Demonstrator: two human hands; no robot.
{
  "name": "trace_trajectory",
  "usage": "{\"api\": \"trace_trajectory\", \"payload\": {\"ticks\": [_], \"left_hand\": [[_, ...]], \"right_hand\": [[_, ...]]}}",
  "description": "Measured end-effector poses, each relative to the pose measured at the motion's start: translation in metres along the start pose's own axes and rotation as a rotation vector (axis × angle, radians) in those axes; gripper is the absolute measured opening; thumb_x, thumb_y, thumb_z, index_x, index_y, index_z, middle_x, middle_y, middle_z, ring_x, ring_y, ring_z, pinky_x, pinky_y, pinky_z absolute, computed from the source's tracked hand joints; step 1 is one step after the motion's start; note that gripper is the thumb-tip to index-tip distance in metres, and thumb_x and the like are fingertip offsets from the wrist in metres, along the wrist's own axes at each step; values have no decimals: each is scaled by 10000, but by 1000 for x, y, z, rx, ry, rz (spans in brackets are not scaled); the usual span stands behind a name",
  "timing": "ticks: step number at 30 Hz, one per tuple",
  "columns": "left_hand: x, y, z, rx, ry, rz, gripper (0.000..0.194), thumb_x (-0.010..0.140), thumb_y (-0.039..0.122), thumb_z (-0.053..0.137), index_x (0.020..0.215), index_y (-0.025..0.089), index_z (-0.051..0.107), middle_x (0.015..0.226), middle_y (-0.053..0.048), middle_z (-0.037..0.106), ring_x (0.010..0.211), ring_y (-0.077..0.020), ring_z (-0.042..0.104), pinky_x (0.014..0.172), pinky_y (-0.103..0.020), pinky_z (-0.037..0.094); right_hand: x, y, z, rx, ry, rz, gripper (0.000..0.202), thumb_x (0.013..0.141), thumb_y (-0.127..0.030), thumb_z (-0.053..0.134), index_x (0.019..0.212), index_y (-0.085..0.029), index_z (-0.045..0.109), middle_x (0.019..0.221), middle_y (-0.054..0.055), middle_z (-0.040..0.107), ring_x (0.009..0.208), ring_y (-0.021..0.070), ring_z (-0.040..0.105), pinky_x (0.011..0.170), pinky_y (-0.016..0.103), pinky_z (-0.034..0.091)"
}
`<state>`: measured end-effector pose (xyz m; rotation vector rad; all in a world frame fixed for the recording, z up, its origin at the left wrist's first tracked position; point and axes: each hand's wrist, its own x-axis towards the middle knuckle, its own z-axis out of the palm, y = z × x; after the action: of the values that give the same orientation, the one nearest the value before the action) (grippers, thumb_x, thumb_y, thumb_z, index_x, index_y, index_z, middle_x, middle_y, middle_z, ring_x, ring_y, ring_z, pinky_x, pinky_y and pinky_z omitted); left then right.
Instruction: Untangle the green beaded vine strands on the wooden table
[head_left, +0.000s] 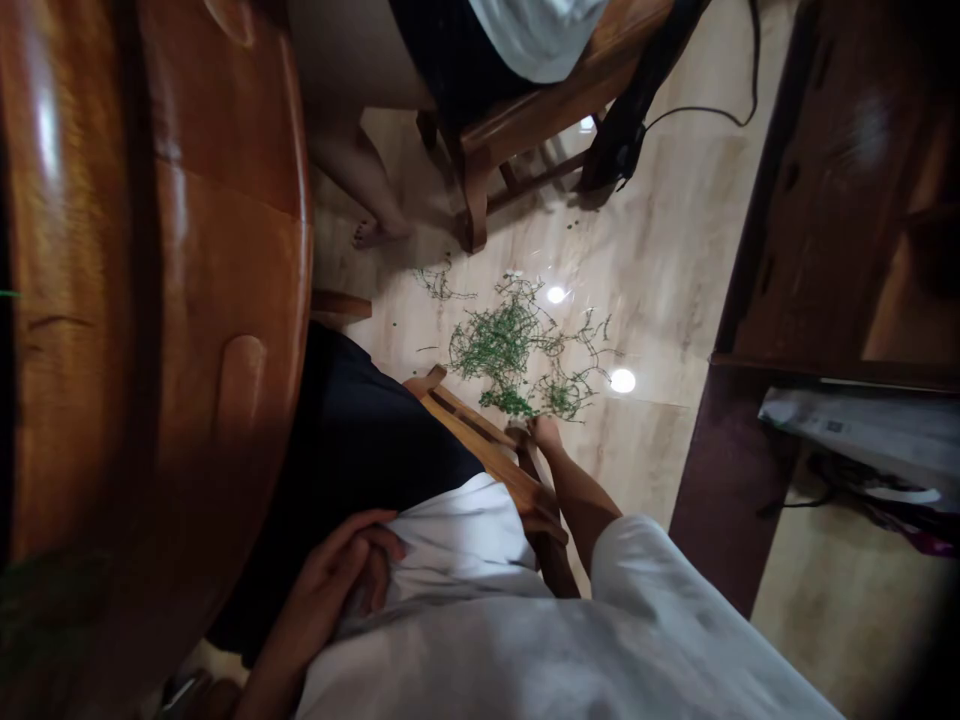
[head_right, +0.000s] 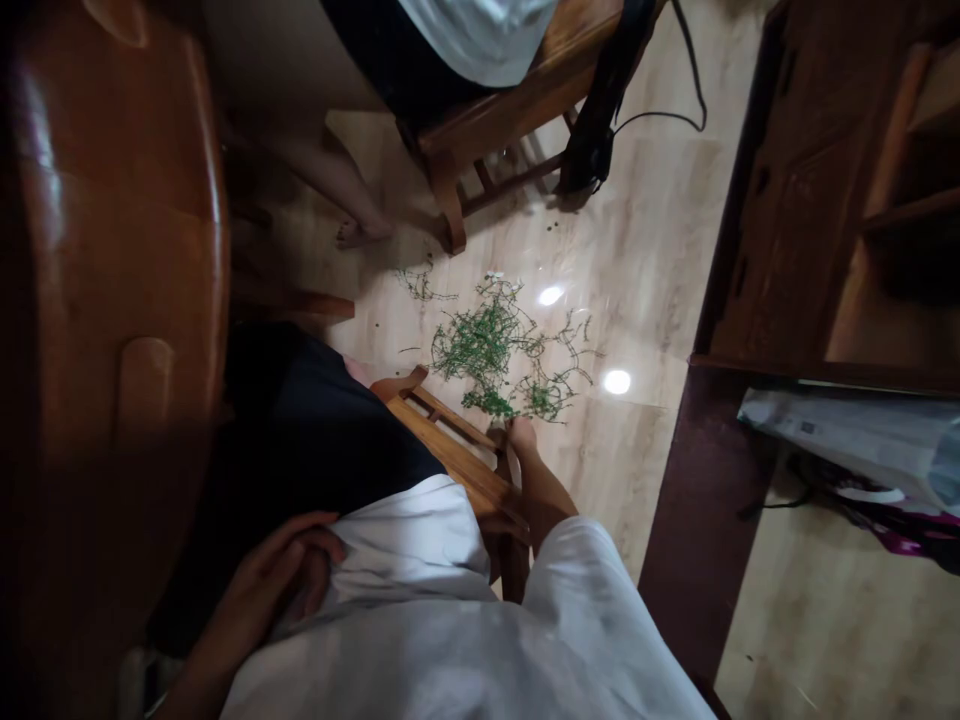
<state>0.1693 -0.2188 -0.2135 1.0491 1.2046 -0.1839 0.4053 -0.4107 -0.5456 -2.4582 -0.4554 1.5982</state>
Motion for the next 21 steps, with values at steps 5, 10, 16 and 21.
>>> {"api": "trace_trajectory", "payload": {"ticks": [5, 10, 16, 21], "left_hand": [[2, -5, -4, -44, -50, 14, 475, 917, 585, 659, 1159, 177, 641, 864, -74, 703, 464, -110, 558, 411, -209, 412], [6, -12, -6, -85, -97, 79, 482, 935, 594, 630, 1179, 178, 617, 915, -80, 703, 467, -99, 560, 414, -202, 409], [7, -20, -4, -141, -155, 269, 546, 906, 625, 649, 1172, 150, 605, 915, -88, 680, 508, -103, 558, 421, -202, 413], [3, -27, -9, -146, -179, 402, 574, 912, 657, 611, 1174, 145, 616, 913, -71, 655, 582, -110, 572, 466, -202, 430]], "right_hand": [[-20, -14, -17, 29, 162, -23, 280, 1027, -389, 612, 1147, -143, 672, 1149, 93, 689, 1015, 210, 681, 913, 414, 578], [-38, -37, -85, 23, 293, -183, 334, 1037, -442, 581, 1014, -123, 681, 986, 42, 697, 920, 201, 689, 855, 380, 580], [-72, -99, -172, -70, 168, -405, 383, 1029, -461, 590, 846, -127, 632, 725, -27, 600, 621, 112, 590, 620, 256, 523], [-133, -156, -220, -221, 98, -552, 523, 985, -507, 614, 603, -174, 482, 503, -85, 374, 449, 76, 368, 492, 225, 350]]}}
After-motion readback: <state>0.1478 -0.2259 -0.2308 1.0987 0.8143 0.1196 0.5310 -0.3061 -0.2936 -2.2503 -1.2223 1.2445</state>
